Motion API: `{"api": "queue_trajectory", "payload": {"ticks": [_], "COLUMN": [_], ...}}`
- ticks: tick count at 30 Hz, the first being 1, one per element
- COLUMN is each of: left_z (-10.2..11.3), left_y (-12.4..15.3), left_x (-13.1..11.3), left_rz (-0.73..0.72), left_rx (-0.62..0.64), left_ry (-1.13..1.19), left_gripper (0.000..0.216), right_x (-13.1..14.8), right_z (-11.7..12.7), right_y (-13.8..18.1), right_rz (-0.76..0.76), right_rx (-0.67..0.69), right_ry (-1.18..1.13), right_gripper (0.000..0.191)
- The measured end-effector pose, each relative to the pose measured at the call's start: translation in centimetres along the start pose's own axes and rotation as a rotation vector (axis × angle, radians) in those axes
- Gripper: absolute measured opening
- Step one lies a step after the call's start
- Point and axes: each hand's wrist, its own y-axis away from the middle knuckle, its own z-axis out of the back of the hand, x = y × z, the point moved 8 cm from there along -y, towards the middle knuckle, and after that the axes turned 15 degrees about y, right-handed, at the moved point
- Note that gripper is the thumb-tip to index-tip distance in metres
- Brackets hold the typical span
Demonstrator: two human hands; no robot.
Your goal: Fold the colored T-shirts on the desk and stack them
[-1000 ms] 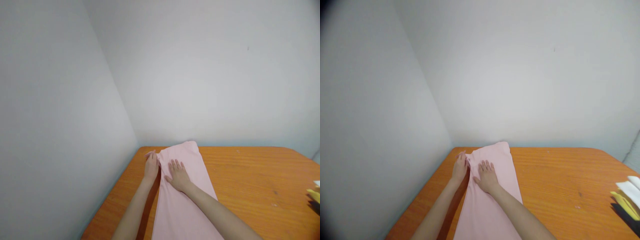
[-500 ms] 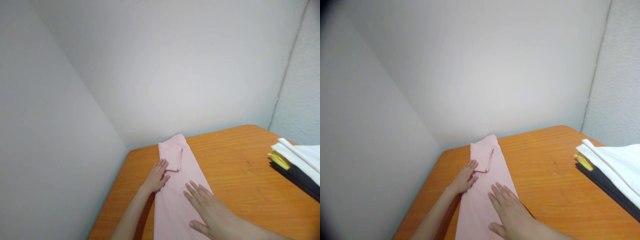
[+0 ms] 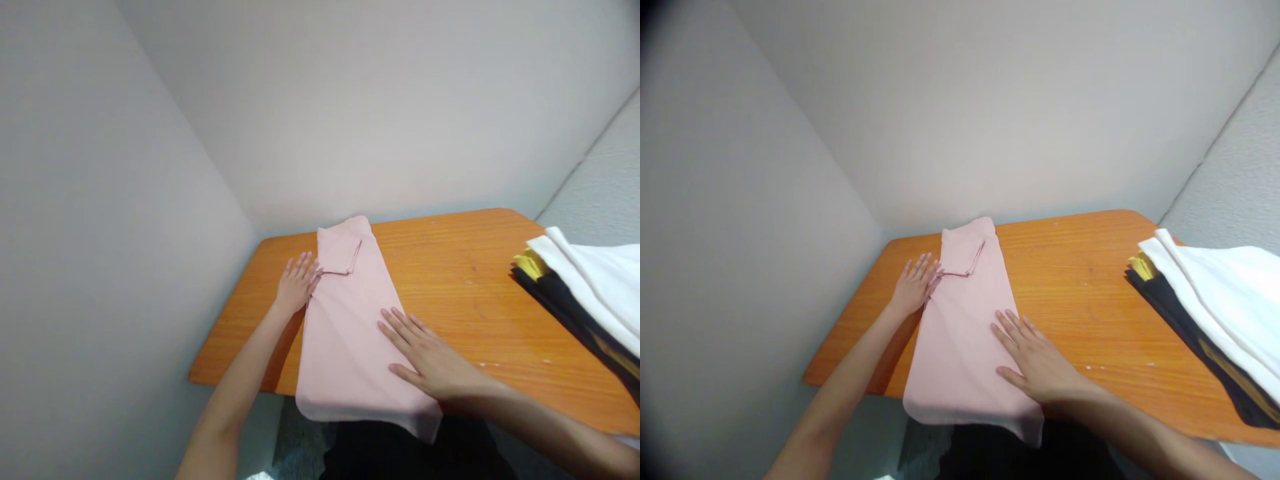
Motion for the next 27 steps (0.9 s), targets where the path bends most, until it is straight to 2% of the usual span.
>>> {"api": "queue_trajectory", "payload": {"ticks": [2, 4, 7, 9, 12, 15, 18, 21, 24, 27], "left_z": [2.4, 3.9, 4.0, 3.5, 2.8, 2.1, 1.6, 1.4, 1.0, 0.0], "left_y": [4.3, 9.5, 16.5, 19.7, 22.2, 22.9, 23.1, 23.3, 24.0, 25.3], "left_x": [-0.1, -0.9, -3.6, -5.6, -7.8, -9.1, -9.7, -9.7, -9.1, -7.8], "left_rz": [0.083, 0.162, 0.255, 0.332, 0.440, 0.491, 0.530, 0.559, 0.584, 0.590], "left_rx": [-0.118, -0.199, -0.206, -0.215, -0.275, -0.352, -0.419, -0.459, -0.455, -0.439], "left_ry": [-0.028, 0.009, 0.141, 0.167, 0.144, 0.155, 0.170, 0.211, 0.246, 0.264], "left_gripper": [0.051, 0.043, 0.030, 0.028, 0.029, 0.028, 0.027, 0.029, 0.028, 0.028], "right_x": [-0.1, 0.0, 0.4, 0.3, -0.8, -2.0, -2.0, -0.7, 0.7, 0.8], "right_z": [0.1, 0.1, 0.7, 2.1, 4.3, 5.2, 3.4, 0.1, -2.9, -5.3], "right_y": [3.6, 7.2, 10.8, 10.6, 5.7, -3.6, -13.8, -21.1, -24.7, -25.8], "right_rz": [-0.028, -0.056, -0.053, -0.041, -0.028, -0.012, -0.008, -0.002, -0.014, -0.041], "right_rx": [0.011, 0.026, 0.006, -0.039, -0.060, -0.049, 0.032, 0.116, 0.134, 0.142], "right_ry": [0.065, 0.139, 0.207, 0.210, 0.179, 0.139, 0.131, 0.140, 0.136, 0.134], "right_gripper": [0.072, 0.072, 0.075, 0.075, 0.070, 0.066, 0.061, 0.057, 0.057, 0.058]}}
